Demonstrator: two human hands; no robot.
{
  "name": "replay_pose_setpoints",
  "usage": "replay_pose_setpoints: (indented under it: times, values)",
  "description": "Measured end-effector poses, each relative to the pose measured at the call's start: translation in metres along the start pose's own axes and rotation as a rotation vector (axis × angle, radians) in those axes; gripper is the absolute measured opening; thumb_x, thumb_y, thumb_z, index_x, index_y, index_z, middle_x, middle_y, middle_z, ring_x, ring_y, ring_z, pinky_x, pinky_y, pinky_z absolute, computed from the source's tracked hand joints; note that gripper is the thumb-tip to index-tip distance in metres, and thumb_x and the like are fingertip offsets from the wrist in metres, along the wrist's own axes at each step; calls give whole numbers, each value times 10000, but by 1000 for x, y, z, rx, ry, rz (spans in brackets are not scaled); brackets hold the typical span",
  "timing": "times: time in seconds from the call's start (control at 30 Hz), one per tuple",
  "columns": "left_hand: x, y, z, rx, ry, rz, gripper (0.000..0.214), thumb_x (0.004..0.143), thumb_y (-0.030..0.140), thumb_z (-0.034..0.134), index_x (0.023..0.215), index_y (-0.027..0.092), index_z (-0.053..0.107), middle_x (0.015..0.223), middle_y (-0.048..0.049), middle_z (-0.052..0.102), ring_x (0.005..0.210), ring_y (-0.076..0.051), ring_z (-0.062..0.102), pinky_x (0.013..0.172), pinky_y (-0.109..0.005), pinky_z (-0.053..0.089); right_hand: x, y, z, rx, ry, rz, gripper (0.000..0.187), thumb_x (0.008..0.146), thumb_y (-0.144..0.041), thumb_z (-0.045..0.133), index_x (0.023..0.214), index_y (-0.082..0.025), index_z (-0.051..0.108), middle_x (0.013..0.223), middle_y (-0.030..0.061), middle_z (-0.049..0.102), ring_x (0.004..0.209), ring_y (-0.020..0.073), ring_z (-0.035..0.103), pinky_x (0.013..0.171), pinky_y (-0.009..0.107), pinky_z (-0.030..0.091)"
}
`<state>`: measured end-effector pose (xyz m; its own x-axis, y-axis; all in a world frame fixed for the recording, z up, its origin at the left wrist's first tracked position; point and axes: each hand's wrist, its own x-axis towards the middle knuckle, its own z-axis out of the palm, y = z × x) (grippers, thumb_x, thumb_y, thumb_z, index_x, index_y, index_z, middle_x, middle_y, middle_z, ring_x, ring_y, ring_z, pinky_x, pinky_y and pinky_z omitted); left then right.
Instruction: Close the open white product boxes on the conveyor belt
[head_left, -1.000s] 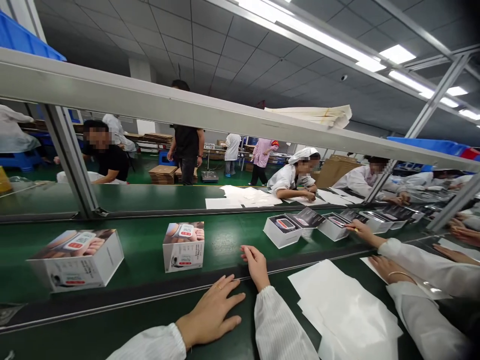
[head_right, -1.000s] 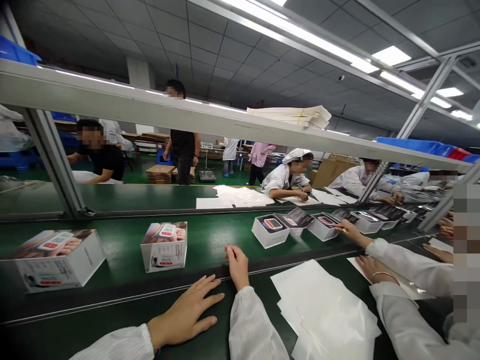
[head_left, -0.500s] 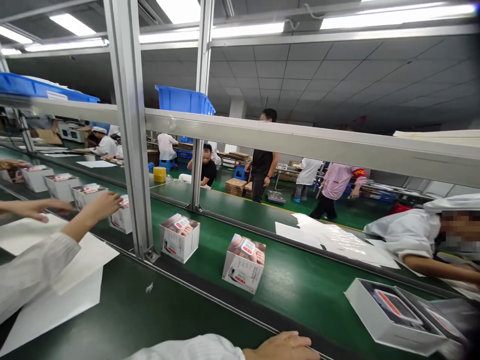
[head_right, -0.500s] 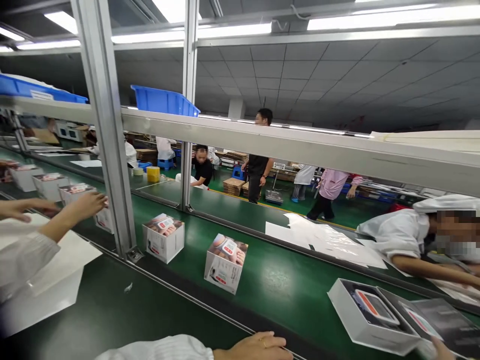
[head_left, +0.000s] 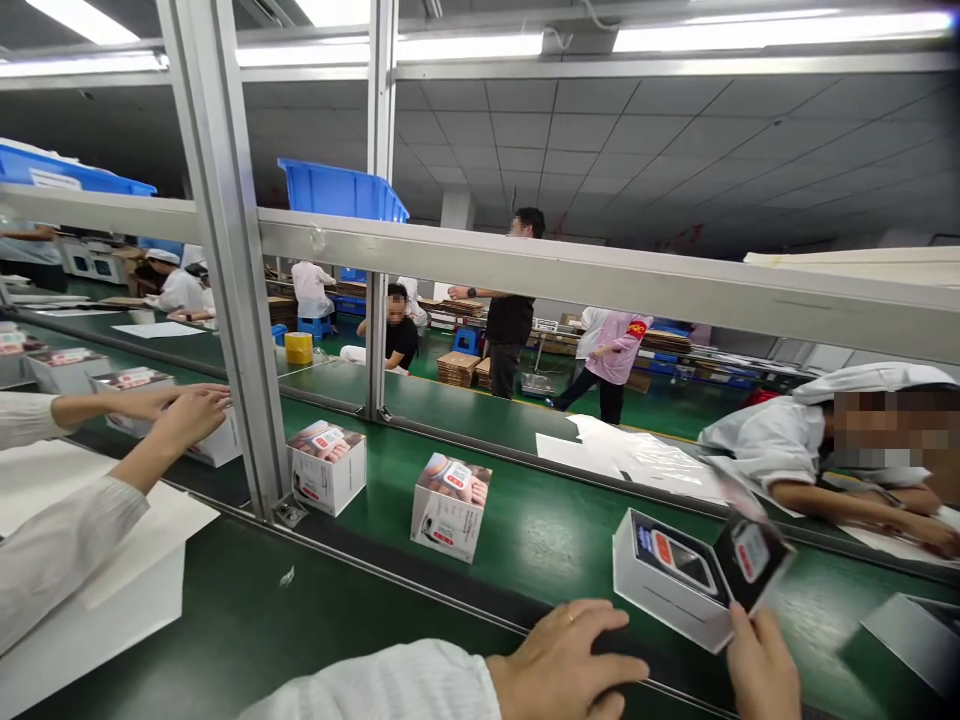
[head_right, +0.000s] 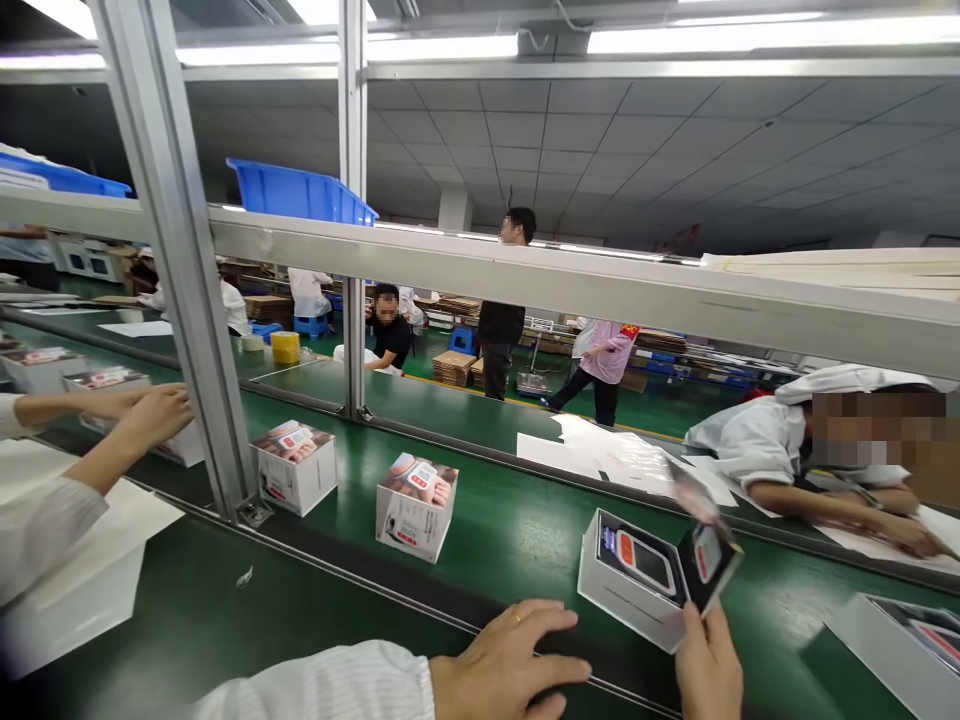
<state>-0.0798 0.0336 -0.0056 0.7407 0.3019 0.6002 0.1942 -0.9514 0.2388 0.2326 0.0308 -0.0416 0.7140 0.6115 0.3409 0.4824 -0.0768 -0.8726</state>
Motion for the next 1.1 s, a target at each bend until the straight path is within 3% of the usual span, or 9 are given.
replay_pose_setpoints:
  times: [0.1,0.27,0.43,0.57,0.7,0.8,0.9,0.97,1.1]
  values:
    - [38,11,-15,99,143,-16,445,908,289,524,1351,251,535,1503,-103,371,1446,-270,268,1163,-410,303,-11,-8,13,121,-188,-5,722,797,-551,455,1414,-181,520,1464,70,498,1372,341,417,1173,432,281]
    - [88,-10,-15,143,27,-156,571,965,337,442,1493,151,325,1565,-147,290,1491,-301,132,1217,-495,137,-16,-19,21,66,-355,-79,663,771,-589,508,1306,-215,621,1437,62,526,1384,320,401,1193,424,244]
    - [70,-55,10,5,-238,-477,916,809,264,575,1562,116,75,1486,-212,400,1293,-342,494,1041,-418,450,-31,-33,36,90,-371,7,705,747,-720,537,1299,-289,607,1419,64,538,1271,338,518,1056,442,425]
    - [48,-67,2,8,-238,-422,960,851,242,533,1563,221,-111,1535,-110,360,1296,-303,477,1051,-349,414,-30,-35,49,137,-316,52,786,735,-753,559,1366,-285,544,1382,86,562,1161,322,586,975,416,468]
    - [54,-76,-24,12,-307,-324,1087,756,245,712,1577,232,0,1449,-147,422,1260,-353,454,1077,-475,358,-23,-44,51,275,-200,70,822,751,-760,554,1381,-233,538,1358,100,581,1186,294,569,975,366,469]
    - [71,-78,-46,57,-312,-213,1042,751,171,731,1566,351,107,1526,-124,261,1366,-393,285,1113,-549,240,-23,-55,60,466,-146,134,802,789,-745,531,1371,-193,539,1355,113,587,1189,273,577,943,351,501]
    - [91,-71,-68,216,-298,-16,1035,754,287,803,1549,418,153,1585,-100,65,1433,-436,88,1128,-586,125,-28,-63,80,640,-226,273,751,803,-740,506,1242,-144,632,1191,138,682,1057,284,657,863,388,552]
    - [102,-64,-81,267,-349,57,1031,763,421,805,1550,424,140,1558,-108,144,1424,-415,134,1122,-565,131,-32,-65,92,667,-279,322,708,800,-729,511,1135,-131,686,1087,147,720,992,294,681,836,407,563]
    - [111,-65,-100,297,-544,-34,858,841,617,653,1543,421,202,1386,-113,401,1237,-361,402,1028,-484,273,-44,-63,101,460,-298,148,563,743,-641,628,1036,-173,735,1055,108,737,1009,292,664,856,396,545]
